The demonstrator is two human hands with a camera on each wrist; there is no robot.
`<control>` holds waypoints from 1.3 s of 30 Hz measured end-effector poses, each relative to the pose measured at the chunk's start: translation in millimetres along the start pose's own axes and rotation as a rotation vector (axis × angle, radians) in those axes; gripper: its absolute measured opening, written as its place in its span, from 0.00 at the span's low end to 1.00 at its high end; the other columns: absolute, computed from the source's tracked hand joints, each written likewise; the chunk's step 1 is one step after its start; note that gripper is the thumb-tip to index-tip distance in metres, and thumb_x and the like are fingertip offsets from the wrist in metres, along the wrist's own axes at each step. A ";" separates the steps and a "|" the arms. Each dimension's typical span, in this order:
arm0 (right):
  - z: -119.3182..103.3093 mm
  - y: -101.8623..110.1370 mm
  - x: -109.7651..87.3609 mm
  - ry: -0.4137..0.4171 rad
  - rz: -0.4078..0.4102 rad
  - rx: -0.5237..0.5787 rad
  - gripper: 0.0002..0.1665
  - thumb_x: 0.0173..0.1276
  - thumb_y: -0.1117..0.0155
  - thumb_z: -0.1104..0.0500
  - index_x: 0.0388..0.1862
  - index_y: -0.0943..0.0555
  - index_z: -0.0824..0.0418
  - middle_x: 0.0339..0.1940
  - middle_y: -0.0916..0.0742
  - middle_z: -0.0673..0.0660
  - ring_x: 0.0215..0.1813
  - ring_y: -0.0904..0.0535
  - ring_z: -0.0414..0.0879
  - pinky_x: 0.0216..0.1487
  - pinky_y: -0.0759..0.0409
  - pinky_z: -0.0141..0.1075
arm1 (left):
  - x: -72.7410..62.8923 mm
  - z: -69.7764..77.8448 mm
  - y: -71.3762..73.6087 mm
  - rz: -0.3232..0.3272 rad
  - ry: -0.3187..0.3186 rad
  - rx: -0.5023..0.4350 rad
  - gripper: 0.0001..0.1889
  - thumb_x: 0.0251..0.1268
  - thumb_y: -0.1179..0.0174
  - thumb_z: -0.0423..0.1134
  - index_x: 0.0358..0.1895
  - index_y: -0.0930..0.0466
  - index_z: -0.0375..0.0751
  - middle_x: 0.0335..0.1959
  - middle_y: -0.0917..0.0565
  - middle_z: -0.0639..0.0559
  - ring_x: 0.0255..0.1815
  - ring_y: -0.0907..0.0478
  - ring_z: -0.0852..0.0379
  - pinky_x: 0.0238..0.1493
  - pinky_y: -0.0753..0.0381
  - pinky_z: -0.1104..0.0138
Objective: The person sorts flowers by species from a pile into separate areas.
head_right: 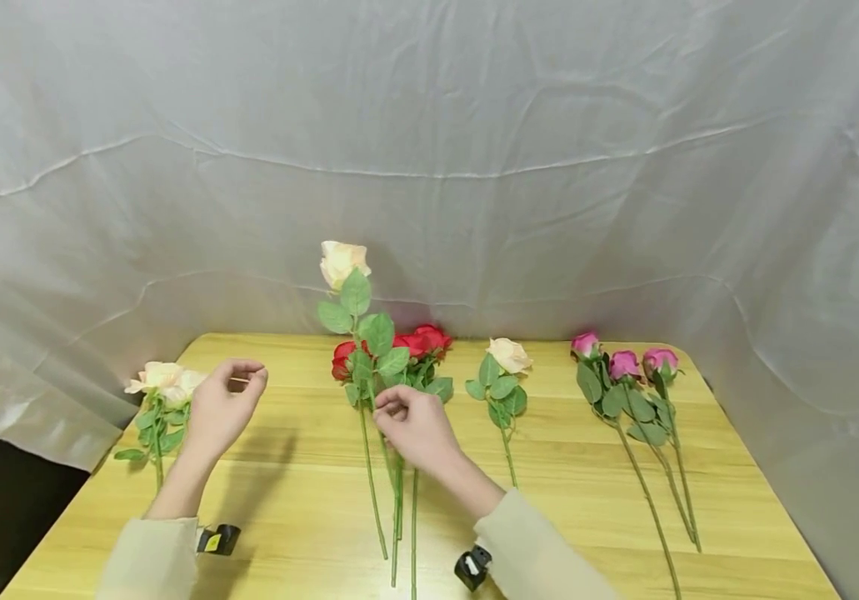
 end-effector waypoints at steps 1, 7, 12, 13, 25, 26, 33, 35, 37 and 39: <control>2.2 5.4 -2.3 -0.008 0.006 -0.006 0.08 0.69 0.32 0.68 0.46 0.15 0.68 0.34 0.13 0.56 0.32 0.15 0.50 0.33 0.11 0.47 | -0.3 -1.7 3.7 0.017 -0.005 0.018 0.15 0.76 0.43 0.43 0.55 0.18 0.39 0.46 0.15 0.44 0.47 0.18 0.47 0.45 0.22 0.62; 14.0 35.9 -15.8 -0.059 0.062 -0.024 0.07 0.68 0.31 0.69 0.44 0.15 0.66 0.36 0.12 0.60 0.32 0.15 0.49 0.33 0.11 0.42 | -1.1 -13.2 23.3 0.081 -0.032 0.117 0.15 0.75 0.44 0.42 0.54 0.18 0.36 0.44 0.16 0.43 0.46 0.17 0.45 0.43 0.23 0.58; 23.5 57.5 -28.0 -0.084 0.108 -0.021 0.08 0.67 0.32 0.70 0.45 0.15 0.69 0.36 0.12 0.60 0.33 0.15 0.48 0.31 0.12 0.37 | -0.7 -29.2 39.5 0.116 -0.024 0.219 0.16 0.75 0.46 0.43 0.53 0.18 0.37 0.44 0.16 0.43 0.45 0.17 0.44 0.37 0.24 0.58; 26.2 61.9 -30.7 -0.092 0.118 -0.022 0.08 0.67 0.31 0.69 0.45 0.16 0.69 0.36 0.12 0.60 0.33 0.15 0.48 0.31 0.12 0.37 | -0.1 -34.1 42.4 0.117 -0.018 0.239 0.16 0.74 0.46 0.44 0.53 0.18 0.38 0.44 0.16 0.43 0.44 0.17 0.44 0.35 0.24 0.58; 55.9 112.8 -58.6 -0.219 0.198 -0.012 0.15 0.70 0.34 0.68 0.53 0.19 0.74 0.41 0.13 0.65 0.33 0.14 0.50 0.32 0.11 0.39 | 6.6 -103.2 73.0 0.014 0.127 0.420 0.21 0.75 0.48 0.47 0.59 0.23 0.34 0.50 0.18 0.38 0.46 0.18 0.34 0.35 0.23 0.45; 58.1 116.4 -60.7 -0.230 0.202 -0.008 0.15 0.70 0.33 0.68 0.53 0.19 0.74 0.42 0.13 0.66 0.33 0.14 0.51 0.32 0.11 0.40 | 6.6 -108.3 74.1 -0.012 0.146 0.434 0.22 0.74 0.48 0.47 0.59 0.24 0.33 0.51 0.19 0.36 0.47 0.19 0.32 0.36 0.23 0.43; 75.2 138.9 -75.1 -0.294 0.220 -0.006 0.19 0.71 0.33 0.66 0.57 0.20 0.74 0.45 0.13 0.67 0.35 0.13 0.54 0.34 0.11 0.40 | 3.6 -137.4 74.2 -0.220 0.235 0.521 0.27 0.74 0.50 0.48 0.59 0.30 0.23 0.54 0.28 0.23 0.49 0.24 0.22 0.40 0.24 0.39; 80.2 144.6 -78.5 -0.313 0.221 -0.015 0.20 0.72 0.34 0.65 0.58 0.20 0.75 0.45 0.13 0.67 0.34 0.13 0.54 0.34 0.11 0.40 | 2.5 -142.2 73.0 -0.249 0.234 0.524 0.27 0.73 0.49 0.49 0.57 0.30 0.23 0.52 0.27 0.22 0.48 0.23 0.24 0.40 0.23 0.40; 85.5 149.7 -81.5 -0.334 0.217 -0.031 0.20 0.72 0.34 0.65 0.59 0.21 0.75 0.44 0.13 0.67 0.34 0.14 0.53 0.34 0.11 0.40 | 1.9 -145.1 70.7 -0.272 0.220 0.527 0.22 0.73 0.48 0.49 0.47 0.27 0.26 0.43 0.24 0.27 0.40 0.22 0.30 0.37 0.23 0.45; 91.5 154.2 -84.7 -0.361 0.212 -0.048 0.20 0.72 0.35 0.66 0.59 0.22 0.76 0.44 0.13 0.66 0.33 0.14 0.52 0.35 0.11 0.39 | 1.1 -147.7 67.5 -0.297 0.202 0.532 0.18 0.73 0.47 0.48 0.34 0.27 0.33 0.30 0.24 0.36 0.30 0.24 0.39 0.31 0.25 0.52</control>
Point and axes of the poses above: each hand's wrist, its own x-axis towards the middle knuckle, its own y-axis out of the back of the hand, z = x × y, the point moved 9 cm from there along x, towards the middle knuckle
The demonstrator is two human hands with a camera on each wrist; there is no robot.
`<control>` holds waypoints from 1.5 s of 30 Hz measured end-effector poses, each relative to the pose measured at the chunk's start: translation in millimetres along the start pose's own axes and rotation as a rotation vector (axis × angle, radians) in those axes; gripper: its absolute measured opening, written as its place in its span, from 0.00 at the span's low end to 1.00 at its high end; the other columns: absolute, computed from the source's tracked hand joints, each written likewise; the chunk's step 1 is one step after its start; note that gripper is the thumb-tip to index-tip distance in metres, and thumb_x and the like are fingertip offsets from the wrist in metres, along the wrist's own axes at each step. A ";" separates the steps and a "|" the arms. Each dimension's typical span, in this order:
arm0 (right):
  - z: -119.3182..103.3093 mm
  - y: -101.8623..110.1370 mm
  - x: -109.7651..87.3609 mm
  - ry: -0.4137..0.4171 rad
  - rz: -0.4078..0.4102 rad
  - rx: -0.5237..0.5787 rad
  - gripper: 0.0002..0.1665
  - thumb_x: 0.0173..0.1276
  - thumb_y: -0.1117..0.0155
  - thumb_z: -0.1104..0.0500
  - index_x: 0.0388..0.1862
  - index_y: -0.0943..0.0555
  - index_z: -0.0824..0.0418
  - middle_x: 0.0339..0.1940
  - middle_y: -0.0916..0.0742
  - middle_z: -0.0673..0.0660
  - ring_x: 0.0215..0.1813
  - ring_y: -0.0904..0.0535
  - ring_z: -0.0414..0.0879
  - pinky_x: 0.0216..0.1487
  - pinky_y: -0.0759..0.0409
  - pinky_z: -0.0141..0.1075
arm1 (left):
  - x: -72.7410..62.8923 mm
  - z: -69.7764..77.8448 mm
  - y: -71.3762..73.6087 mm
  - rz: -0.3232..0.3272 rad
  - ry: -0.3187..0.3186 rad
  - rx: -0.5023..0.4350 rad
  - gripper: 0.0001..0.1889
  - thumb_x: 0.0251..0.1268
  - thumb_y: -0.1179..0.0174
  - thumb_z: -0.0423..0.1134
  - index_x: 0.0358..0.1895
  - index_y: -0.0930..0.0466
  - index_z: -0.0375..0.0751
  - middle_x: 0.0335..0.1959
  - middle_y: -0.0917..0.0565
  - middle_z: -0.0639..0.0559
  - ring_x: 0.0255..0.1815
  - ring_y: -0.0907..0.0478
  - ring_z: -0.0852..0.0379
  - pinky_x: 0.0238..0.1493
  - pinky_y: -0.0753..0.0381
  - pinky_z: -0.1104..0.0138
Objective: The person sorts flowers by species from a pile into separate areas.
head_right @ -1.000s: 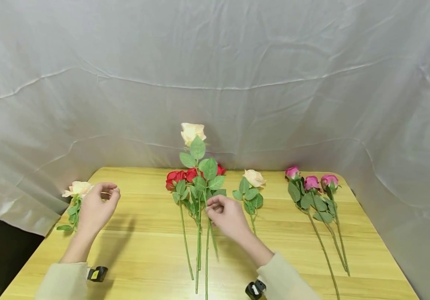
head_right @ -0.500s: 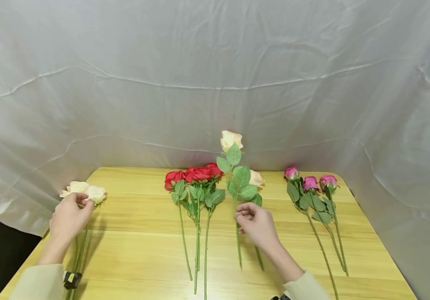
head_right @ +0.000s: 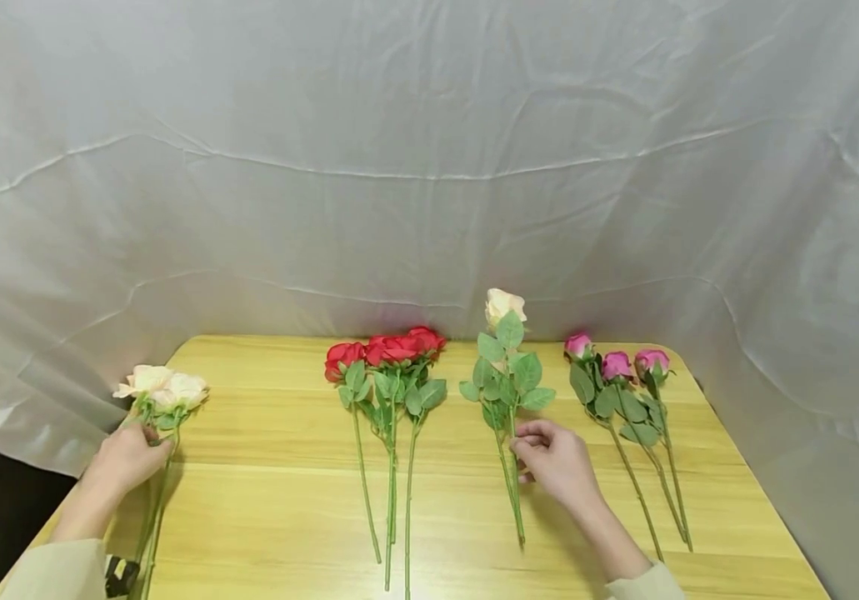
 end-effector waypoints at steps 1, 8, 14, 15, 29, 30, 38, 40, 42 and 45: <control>2.6 1.7 0.1 -0.006 -0.002 -0.009 0.20 0.72 0.35 0.66 0.59 0.22 0.76 0.43 0.13 0.66 0.33 0.14 0.51 0.35 0.11 0.39 | -0.2 0.0 -1.6 -0.010 -0.008 0.001 0.17 0.73 0.47 0.47 0.28 0.29 0.38 0.24 0.26 0.43 0.26 0.27 0.45 0.28 0.28 0.56; 21.3 10.6 0.5 -0.071 0.006 -0.052 0.19 0.73 0.36 0.66 0.57 0.22 0.77 0.41 0.13 0.65 0.32 0.14 0.50 0.34 0.11 0.39 | -0.6 3.5 -9.2 -0.068 -0.050 0.008 0.17 0.67 0.44 0.41 0.19 0.36 0.48 0.16 0.37 0.55 0.20 0.38 0.55 0.25 0.38 0.63; 29.1 14.4 -0.1 -0.106 0.013 -0.067 0.18 0.72 0.36 0.66 0.56 0.21 0.76 0.41 0.13 0.65 0.34 0.15 0.48 0.34 0.11 0.40 | -3.7 5.3 -14.2 -0.080 -0.057 0.016 0.19 0.63 0.46 0.35 0.16 0.41 0.51 0.14 0.45 0.59 0.17 0.47 0.59 0.22 0.43 0.66; 30.0 14.9 0.0 -0.109 0.013 -0.070 0.18 0.72 0.36 0.66 0.56 0.21 0.76 0.41 0.13 0.64 0.34 0.16 0.48 0.34 0.11 0.39 | -4.2 5.1 -14.7 -0.078 -0.054 0.015 0.19 0.63 0.47 0.35 0.16 0.41 0.52 0.13 0.46 0.59 0.16 0.48 0.60 0.22 0.43 0.66; 43.4 15.0 0.9 -0.138 -0.008 -0.140 0.18 0.72 0.37 0.66 0.56 0.21 0.76 0.36 0.14 0.62 0.31 0.16 0.47 0.32 0.12 0.39 | -5.3 10.4 -16.9 -0.064 -0.051 -0.031 0.16 0.65 0.51 0.34 0.21 0.43 0.49 0.15 0.44 0.56 0.17 0.45 0.57 0.23 0.43 0.64; 44.5 14.6 1.1 -0.137 -0.011 -0.144 0.17 0.72 0.37 0.67 0.56 0.21 0.76 0.35 0.14 0.61 0.30 0.16 0.47 0.31 0.12 0.39 | -5.2 11.2 -16.7 -0.067 -0.048 -0.032 0.14 0.67 0.51 0.34 0.22 0.41 0.47 0.16 0.41 0.55 0.18 0.42 0.57 0.23 0.41 0.64; 45.5 12.9 3.8 -0.083 -0.012 -0.260 0.13 0.69 0.38 0.67 0.50 0.19 0.73 0.31 0.14 0.57 0.26 0.16 0.46 0.28 0.13 0.38 | -5.2 10.2 -16.7 -0.080 -0.024 -0.066 0.09 0.71 0.49 0.35 0.42 0.25 0.30 0.33 0.19 0.39 0.23 0.18 0.55 0.29 0.21 0.57; 44.1 13.3 4.2 -0.072 -0.008 -0.299 0.13 0.68 0.38 0.67 0.49 0.19 0.72 0.32 0.14 0.57 0.25 0.16 0.46 0.28 0.14 0.38 | -5.3 10.0 -16.2 -0.077 -0.020 -0.072 0.11 0.71 0.49 0.35 0.46 0.24 0.28 0.37 0.17 0.34 0.23 0.17 0.55 0.32 0.18 0.53; 43.2 13.4 4.5 -0.065 -0.009 -0.329 0.13 0.68 0.39 0.67 0.49 0.19 0.72 0.32 0.14 0.56 0.25 0.16 0.46 0.28 0.14 0.38 | -5.1 9.9 -15.9 -0.073 -0.021 -0.080 0.14 0.72 0.49 0.35 0.48 0.24 0.25 0.40 0.17 0.30 0.23 0.16 0.54 0.36 0.17 0.50; 42.8 12.9 5.0 -0.064 -0.018 -0.355 0.13 0.69 0.39 0.66 0.49 0.19 0.72 0.31 0.15 0.56 0.25 0.16 0.46 0.28 0.14 0.38 | -4.7 10.8 -14.8 -0.064 -0.029 -0.088 0.17 0.73 0.48 0.37 0.52 0.24 0.23 0.44 0.17 0.28 0.23 0.16 0.54 0.39 0.16 0.46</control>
Point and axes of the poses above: each hand's wrist, its own x-axis towards the middle knuckle, its own y-axis out of the back of the hand, z = x × y, the point moved 9 cm from there along x, towards the middle knuckle
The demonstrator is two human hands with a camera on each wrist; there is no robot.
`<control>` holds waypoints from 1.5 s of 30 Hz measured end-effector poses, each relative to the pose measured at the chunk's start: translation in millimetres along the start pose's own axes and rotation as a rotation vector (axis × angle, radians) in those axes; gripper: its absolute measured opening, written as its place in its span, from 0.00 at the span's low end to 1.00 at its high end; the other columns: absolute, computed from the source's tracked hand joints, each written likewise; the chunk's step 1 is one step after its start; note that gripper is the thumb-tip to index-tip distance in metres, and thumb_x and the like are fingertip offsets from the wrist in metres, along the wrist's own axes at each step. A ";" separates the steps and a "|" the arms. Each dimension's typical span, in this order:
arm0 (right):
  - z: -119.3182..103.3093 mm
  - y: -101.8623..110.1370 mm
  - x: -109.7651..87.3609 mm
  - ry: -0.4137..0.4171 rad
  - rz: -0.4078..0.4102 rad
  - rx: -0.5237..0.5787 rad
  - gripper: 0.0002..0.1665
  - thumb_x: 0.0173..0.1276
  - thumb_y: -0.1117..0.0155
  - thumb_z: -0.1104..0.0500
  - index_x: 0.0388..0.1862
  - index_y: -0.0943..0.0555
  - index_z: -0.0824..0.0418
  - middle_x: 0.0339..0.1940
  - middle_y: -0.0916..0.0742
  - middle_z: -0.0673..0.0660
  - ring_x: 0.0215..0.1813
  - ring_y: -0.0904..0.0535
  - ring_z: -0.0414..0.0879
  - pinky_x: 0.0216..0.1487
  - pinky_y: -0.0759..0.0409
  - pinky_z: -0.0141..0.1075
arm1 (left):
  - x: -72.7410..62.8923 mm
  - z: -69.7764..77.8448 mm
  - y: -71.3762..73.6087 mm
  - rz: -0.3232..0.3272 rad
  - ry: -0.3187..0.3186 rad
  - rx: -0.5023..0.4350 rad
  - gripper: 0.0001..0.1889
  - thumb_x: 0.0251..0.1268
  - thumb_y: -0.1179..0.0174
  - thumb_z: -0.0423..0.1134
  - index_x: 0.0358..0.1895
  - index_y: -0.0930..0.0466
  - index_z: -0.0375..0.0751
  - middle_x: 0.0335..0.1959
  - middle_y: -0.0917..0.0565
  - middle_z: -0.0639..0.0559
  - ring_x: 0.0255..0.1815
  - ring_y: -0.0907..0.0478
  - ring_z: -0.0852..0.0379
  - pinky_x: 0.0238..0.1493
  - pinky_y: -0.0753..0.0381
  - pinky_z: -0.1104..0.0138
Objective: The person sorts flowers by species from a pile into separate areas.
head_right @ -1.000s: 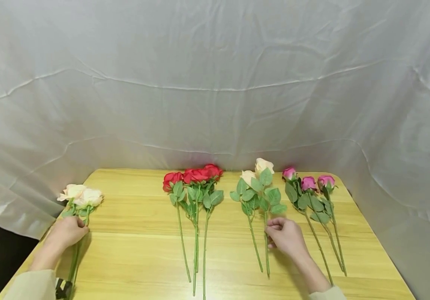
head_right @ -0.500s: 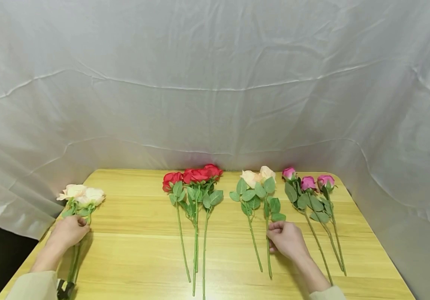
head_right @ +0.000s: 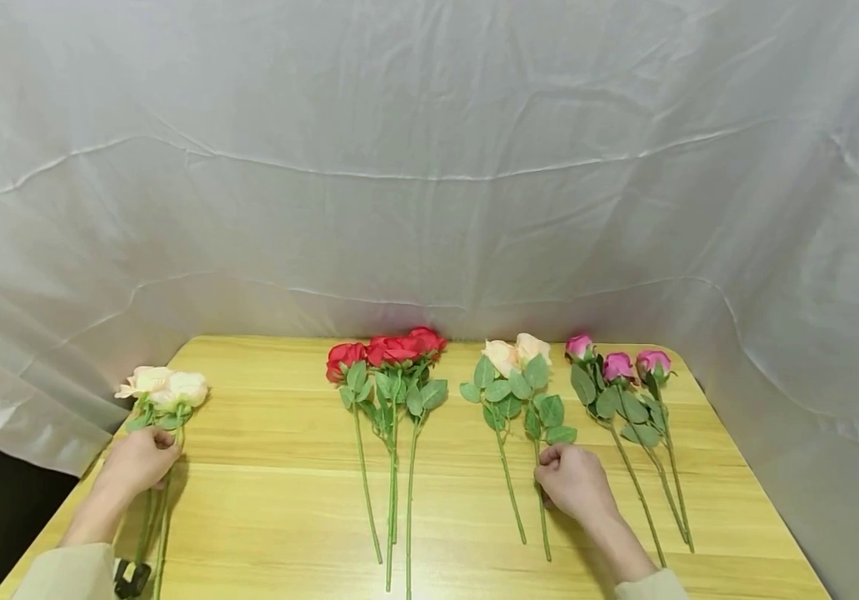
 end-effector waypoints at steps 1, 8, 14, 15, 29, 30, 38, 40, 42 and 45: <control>0.1 -0.2 0.2 -0.001 -0.003 -0.001 0.13 0.69 0.38 0.66 0.49 0.19 0.72 0.31 0.16 0.57 0.25 0.16 0.46 0.28 0.14 0.38 | 0.0 0.5 0.2 0.001 -0.003 -0.003 0.17 0.73 0.48 0.37 0.52 0.24 0.22 0.43 0.17 0.28 0.23 0.16 0.54 0.39 0.16 0.45; 1.4 -1.0 1.5 -0.013 -0.005 -0.002 0.13 0.68 0.38 0.66 0.49 0.19 0.72 0.32 0.15 0.57 0.25 0.15 0.46 0.28 0.13 0.38 | -1.4 4.7 3.0 0.038 -0.010 -0.069 0.18 0.74 0.46 0.38 0.52 0.25 0.23 0.45 0.16 0.28 0.21 0.17 0.54 0.34 0.17 0.52; 2.3 -1.8 1.8 -0.023 -0.004 0.008 0.13 0.67 0.36 0.65 0.47 0.19 0.71 0.31 0.14 0.56 0.25 0.15 0.46 0.28 0.13 0.38 | -6.2 13.2 3.0 0.066 -0.028 -0.176 0.19 0.73 0.49 0.36 0.55 0.25 0.21 0.44 0.17 0.29 0.24 0.15 0.53 0.28 0.13 0.60; 2.7 -2.1 1.6 -0.026 -0.005 0.017 0.13 0.67 0.36 0.65 0.47 0.19 0.72 0.31 0.14 0.56 0.25 0.15 0.46 0.28 0.13 0.38 | -7.0 15.5 3.1 0.066 -0.031 -0.191 0.19 0.73 0.49 0.36 0.56 0.25 0.21 0.43 0.17 0.30 0.25 0.14 0.53 0.28 0.12 0.60; 2.5 -1.1 -1.4 -0.008 -0.002 0.051 0.16 0.65 0.36 0.65 0.49 0.20 0.74 0.31 0.14 0.56 0.26 0.14 0.47 0.29 0.13 0.38 | -17.4 47.0 4.0 0.061 -0.021 -0.327 0.23 0.76 0.46 0.38 0.63 0.28 0.21 0.47 0.21 0.34 0.30 0.14 0.50 0.35 0.11 0.57; 2.2 -1.0 -1.4 -0.007 -0.002 0.044 0.16 0.65 0.36 0.66 0.49 0.19 0.74 0.31 0.14 0.56 0.26 0.14 0.47 0.29 0.13 0.38 | -18.0 49.0 3.4 0.057 -0.021 -0.338 0.23 0.76 0.46 0.38 0.63 0.28 0.21 0.47 0.21 0.34 0.30 0.14 0.51 0.35 0.11 0.58; 0.2 -0.8 -1.3 -0.008 -0.007 0.029 0.16 0.65 0.35 0.65 0.49 0.19 0.73 0.31 0.14 0.56 0.26 0.14 0.47 0.29 0.12 0.38 | -19.1 61.2 -2.4 0.051 -0.029 -0.419 0.23 0.77 0.44 0.38 0.63 0.28 0.20 0.48 0.21 0.35 0.31 0.15 0.53 0.35 0.10 0.59; 0.4 -1.2 -1.9 -0.014 -0.013 0.044 0.17 0.66 0.34 0.65 0.50 0.19 0.74 0.32 0.13 0.56 0.27 0.14 0.47 0.30 0.12 0.38 | -19.4 63.8 -3.7 0.052 -0.036 -0.439 0.23 0.77 0.44 0.38 0.63 0.28 0.20 0.48 0.21 0.35 0.32 0.15 0.54 0.34 0.10 0.60; 0.8 -1.5 -2.5 -0.019 -0.021 0.058 0.17 0.67 0.34 0.64 0.51 0.19 0.74 0.33 0.13 0.57 0.28 0.14 0.47 0.31 0.12 0.39 | -19.8 67.1 -4.0 0.059 -0.045 -0.455 0.23 0.77 0.43 0.38 0.63 0.27 0.20 0.48 0.21 0.35 0.34 0.16 0.54 0.34 0.10 0.60; 2.1 -1.2 -3.1 -0.035 -0.028 0.062 0.18 0.69 0.33 0.62 0.51 0.19 0.73 0.34 0.13 0.57 0.29 0.14 0.47 0.32 0.12 0.40 | -20.2 72.2 -4.2 0.068 -0.047 -0.486 0.21 0.76 0.43 0.37 0.62 0.26 0.21 0.48 0.21 0.36 0.35 0.17 0.55 0.34 0.10 0.60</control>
Point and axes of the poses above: each hand's wrist, its own x-axis towards the middle knuckle, its own y-axis out of the back of the hand, z = x × y, the point moved 9 cm from there along x, towards the middle knuckle
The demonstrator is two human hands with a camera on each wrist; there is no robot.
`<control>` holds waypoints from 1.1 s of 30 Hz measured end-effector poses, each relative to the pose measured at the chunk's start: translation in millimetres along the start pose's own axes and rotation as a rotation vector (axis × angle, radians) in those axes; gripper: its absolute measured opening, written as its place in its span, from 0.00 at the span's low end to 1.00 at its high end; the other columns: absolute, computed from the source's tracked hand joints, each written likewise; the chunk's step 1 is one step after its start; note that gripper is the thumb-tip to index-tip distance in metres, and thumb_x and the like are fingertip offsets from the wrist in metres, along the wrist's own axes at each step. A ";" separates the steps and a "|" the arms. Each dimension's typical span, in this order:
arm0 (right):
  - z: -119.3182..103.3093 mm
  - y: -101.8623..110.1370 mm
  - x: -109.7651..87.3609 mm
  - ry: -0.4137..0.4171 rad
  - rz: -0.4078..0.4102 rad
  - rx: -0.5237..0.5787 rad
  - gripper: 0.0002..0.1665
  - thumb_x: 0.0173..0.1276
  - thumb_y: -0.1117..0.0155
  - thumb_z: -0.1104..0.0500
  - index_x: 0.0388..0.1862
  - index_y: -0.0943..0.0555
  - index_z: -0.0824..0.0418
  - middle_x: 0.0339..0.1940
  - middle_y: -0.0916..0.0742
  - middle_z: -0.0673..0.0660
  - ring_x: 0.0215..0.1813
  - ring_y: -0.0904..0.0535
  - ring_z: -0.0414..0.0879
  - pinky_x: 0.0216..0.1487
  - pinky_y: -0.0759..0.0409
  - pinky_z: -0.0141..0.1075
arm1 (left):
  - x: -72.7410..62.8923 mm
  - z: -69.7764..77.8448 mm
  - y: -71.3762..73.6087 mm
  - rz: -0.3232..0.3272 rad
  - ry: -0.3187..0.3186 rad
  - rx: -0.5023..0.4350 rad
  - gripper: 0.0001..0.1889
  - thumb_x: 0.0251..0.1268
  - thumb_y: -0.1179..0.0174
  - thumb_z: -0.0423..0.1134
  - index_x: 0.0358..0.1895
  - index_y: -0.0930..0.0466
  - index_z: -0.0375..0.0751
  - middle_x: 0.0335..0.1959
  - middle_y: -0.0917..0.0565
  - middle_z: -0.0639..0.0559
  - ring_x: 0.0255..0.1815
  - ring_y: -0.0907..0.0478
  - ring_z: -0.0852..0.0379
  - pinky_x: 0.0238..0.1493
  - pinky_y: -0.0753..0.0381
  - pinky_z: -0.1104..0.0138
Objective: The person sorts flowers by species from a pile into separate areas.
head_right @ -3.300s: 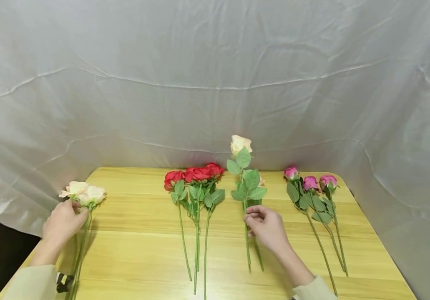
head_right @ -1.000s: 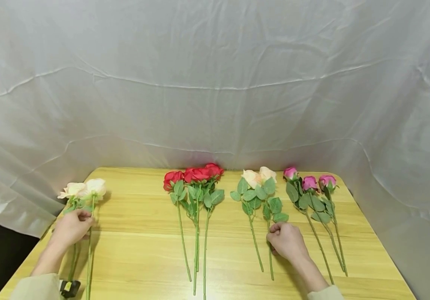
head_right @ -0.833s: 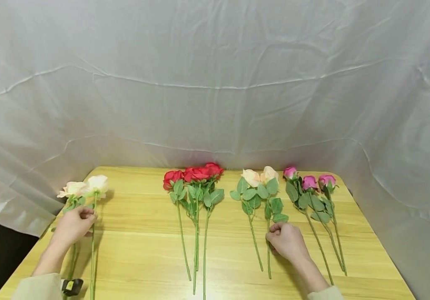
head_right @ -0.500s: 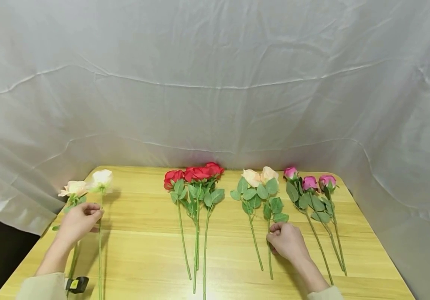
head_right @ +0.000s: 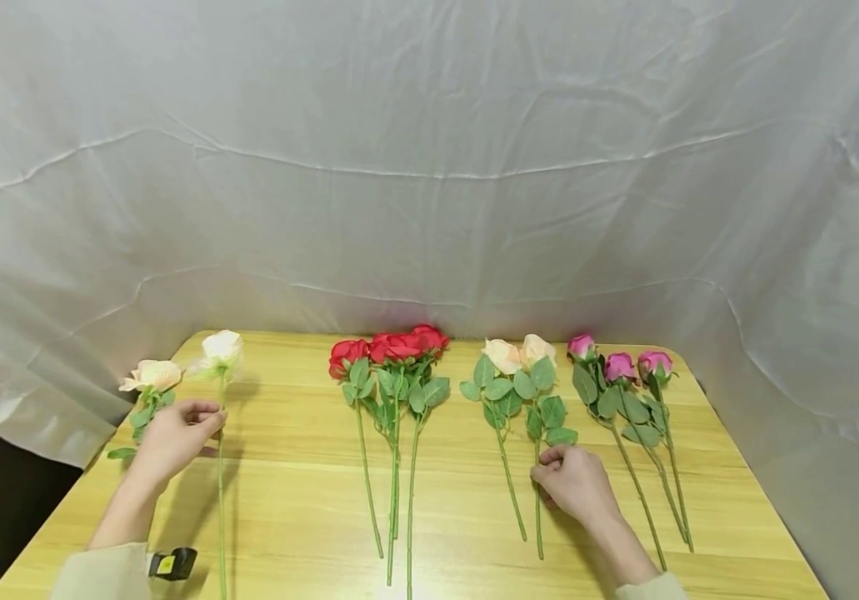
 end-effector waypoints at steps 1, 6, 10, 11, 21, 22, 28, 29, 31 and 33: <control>-0.1 0.1 0.1 0.000 -0.001 -0.003 0.18 0.70 0.33 0.61 0.52 0.19 0.73 0.34 0.13 0.57 0.30 0.14 0.46 0.32 0.12 0.40 | 0.1 1.7 -0.5 0.003 -0.002 -0.008 0.21 0.76 0.43 0.37 0.62 0.26 0.22 0.47 0.21 0.37 0.36 0.17 0.55 0.34 0.10 0.60; -0.8 2.0 0.1 0.003 0.007 -0.002 0.19 0.72 0.34 0.58 0.53 0.19 0.72 0.35 0.13 0.57 0.31 0.14 0.46 0.32 0.12 0.39 | -1.0 8.6 -6.5 0.010 -0.004 -0.056 0.21 0.76 0.42 0.37 0.62 0.26 0.23 0.46 0.21 0.39 0.35 0.16 0.56 0.35 0.10 0.60; -1.7 4.1 -0.7 0.014 0.021 -0.004 0.21 0.72 0.33 0.57 0.55 0.19 0.73 0.38 0.13 0.58 0.31 0.15 0.46 0.32 0.12 0.38 | -1.7 15.5 -13.6 0.006 -0.013 -0.081 0.20 0.77 0.42 0.37 0.62 0.26 0.24 0.46 0.21 0.40 0.34 0.18 0.55 0.35 0.10 0.60; -2.1 4.8 -1.0 0.019 0.026 -0.009 0.22 0.72 0.33 0.57 0.56 0.19 0.73 0.38 0.13 0.58 0.31 0.15 0.46 0.32 0.12 0.38 | -1.9 17.3 -15.5 0.006 -0.012 -0.085 0.20 0.77 0.42 0.37 0.62 0.26 0.24 0.46 0.21 0.40 0.34 0.18 0.55 0.36 0.10 0.60; -22.8 14.1 -5.7 0.144 0.134 -0.086 0.23 0.73 0.33 0.54 0.59 0.17 0.68 0.39 0.12 0.53 0.38 0.17 0.44 0.38 0.18 0.33 | -0.8 42.3 -28.6 0.015 -0.030 -0.170 0.19 0.77 0.41 0.37 0.61 0.24 0.25 0.46 0.21 0.41 0.37 0.20 0.57 0.34 0.11 0.65; -26.5 13.4 -6.4 0.160 0.136 -0.056 0.22 0.73 0.33 0.55 0.59 0.17 0.68 0.38 0.12 0.54 0.37 0.17 0.45 0.36 0.18 0.33 | -0.5 44.3 -30.1 0.015 -0.033 -0.181 0.19 0.76 0.40 0.37 0.61 0.24 0.26 0.45 0.21 0.42 0.37 0.20 0.57 0.34 0.11 0.65; -51.5 7.1 -10.5 0.256 0.152 0.095 0.20 0.74 0.32 0.58 0.61 0.18 0.67 0.45 0.11 0.59 0.43 0.14 0.47 0.40 0.14 0.31 | 1.2 56.2 -41.0 0.015 -0.060 -0.240 0.18 0.76 0.40 0.36 0.60 0.23 0.26 0.45 0.20 0.42 0.37 0.20 0.57 0.34 0.11 0.65; -55.7 5.9 -11.0 0.271 0.155 0.115 0.20 0.74 0.32 0.58 0.61 0.18 0.67 0.47 0.11 0.60 0.45 0.14 0.47 0.42 0.13 0.32 | 1.5 57.8 -42.8 0.015 -0.063 -0.250 0.18 0.76 0.40 0.36 0.60 0.23 0.26 0.45 0.20 0.42 0.37 0.20 0.57 0.34 0.11 0.65; -63.7 2.9 -11.6 0.296 0.152 0.149 0.20 0.75 0.32 0.58 0.60 0.18 0.67 0.49 0.11 0.61 0.47 0.13 0.49 0.44 0.12 0.34 | 2.0 61.2 -46.6 0.015 -0.066 -0.270 0.18 0.76 0.40 0.36 0.60 0.23 0.26 0.45 0.20 0.42 0.38 0.20 0.57 0.33 0.11 0.65; -71.5 0.0 -11.5 0.315 0.148 0.180 0.19 0.75 0.33 0.57 0.60 0.17 0.65 0.50 0.10 0.62 0.48 0.13 0.51 0.46 0.12 0.37 | 2.6 64.8 -50.5 0.013 -0.069 -0.289 0.18 0.76 0.40 0.36 0.60 0.24 0.26 0.44 0.21 0.42 0.38 0.20 0.57 0.34 0.11 0.65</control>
Point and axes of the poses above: each hand's wrist, its own x-axis towards the middle knuckle, its own y-axis out of the back of the hand, z = x × y, the point moved 9 cm from there along x, towards the middle knuckle
